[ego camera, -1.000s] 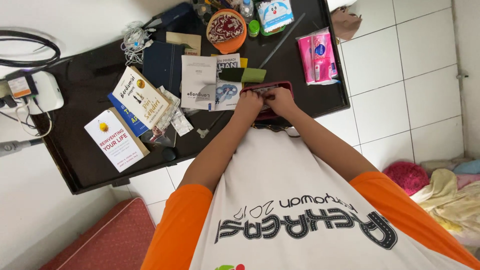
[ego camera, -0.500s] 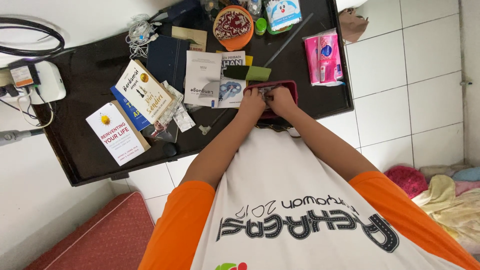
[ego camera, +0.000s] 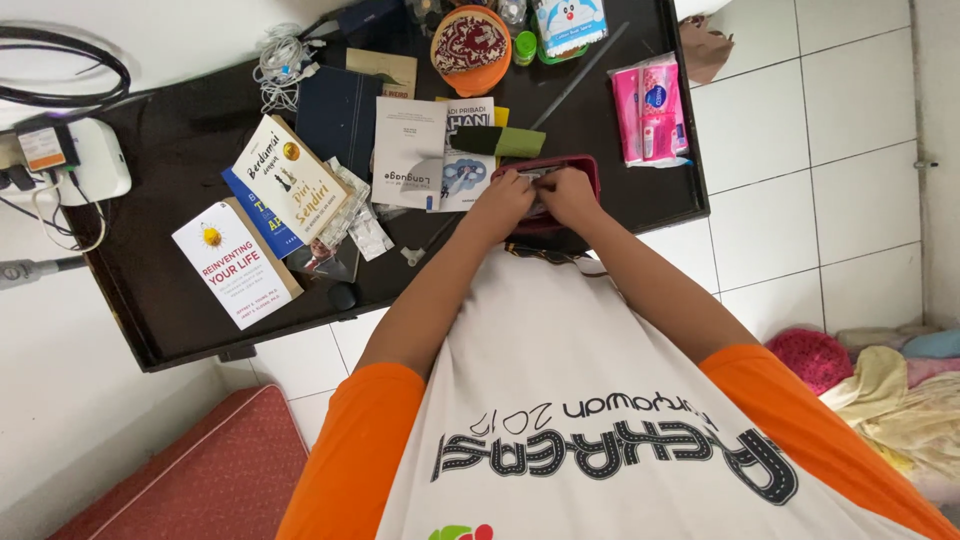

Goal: The person stands at a cluttered table and repeatedly picks up small packets and papers, then places them into a red plastic container. The person continues this process, sorting items from the table into the container.

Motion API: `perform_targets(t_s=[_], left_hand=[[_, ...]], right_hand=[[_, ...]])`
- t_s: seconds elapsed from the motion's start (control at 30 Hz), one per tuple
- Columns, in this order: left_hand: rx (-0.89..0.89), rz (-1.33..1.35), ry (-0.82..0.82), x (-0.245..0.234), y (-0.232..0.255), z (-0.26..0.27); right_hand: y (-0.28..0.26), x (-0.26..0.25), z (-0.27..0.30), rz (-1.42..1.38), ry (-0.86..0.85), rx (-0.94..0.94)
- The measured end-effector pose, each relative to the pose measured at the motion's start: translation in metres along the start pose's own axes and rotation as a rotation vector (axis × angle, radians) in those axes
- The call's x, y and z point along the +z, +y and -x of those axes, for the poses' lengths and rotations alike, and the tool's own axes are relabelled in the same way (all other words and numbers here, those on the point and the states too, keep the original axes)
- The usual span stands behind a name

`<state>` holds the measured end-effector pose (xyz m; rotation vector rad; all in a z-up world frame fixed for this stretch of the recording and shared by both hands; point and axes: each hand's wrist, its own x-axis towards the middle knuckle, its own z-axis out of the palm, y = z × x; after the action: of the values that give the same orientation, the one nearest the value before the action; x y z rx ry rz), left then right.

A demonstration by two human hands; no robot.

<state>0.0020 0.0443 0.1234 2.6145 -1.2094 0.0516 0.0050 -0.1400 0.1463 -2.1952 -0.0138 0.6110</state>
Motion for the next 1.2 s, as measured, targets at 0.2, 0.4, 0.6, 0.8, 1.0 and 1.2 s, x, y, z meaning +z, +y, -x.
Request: perform_targets(t_s=[0.2, 0.4, 0.6, 0.8, 1.0, 1.2], left_hand=[[0.013, 0.256, 0.355, -0.050, -0.019, 0.028], [-0.457, 0.203, 0.446, -0.076, -0.044, 0.106], [-0.876, -0.009, 0.321, -0.071, -0.064, 0.189], [-1.011, -0.070, 0.153, -0.068, -0.064, 0.215], [-1.128, -0.112, 0.080, -0.035, -0.076, 0.215], [-1.103, -0.049, 0.036, -0.031, -0.083, 0.223]], right_hand=[[-0.016, -0.007, 0.013, -0.032, 0.102, -0.034], [-0.014, -0.007, 0.015, 0.096, 0.201, -0.055], [-0.042, -0.020, 0.021, -0.107, 0.252, 0.069], [-0.052, -0.013, 0.020, -0.096, 0.270, 0.160], [-0.059, -0.004, 0.037, -0.173, 0.293, 0.116], [-0.053, 0.009, 0.043, -0.202, 0.305, 0.219]])
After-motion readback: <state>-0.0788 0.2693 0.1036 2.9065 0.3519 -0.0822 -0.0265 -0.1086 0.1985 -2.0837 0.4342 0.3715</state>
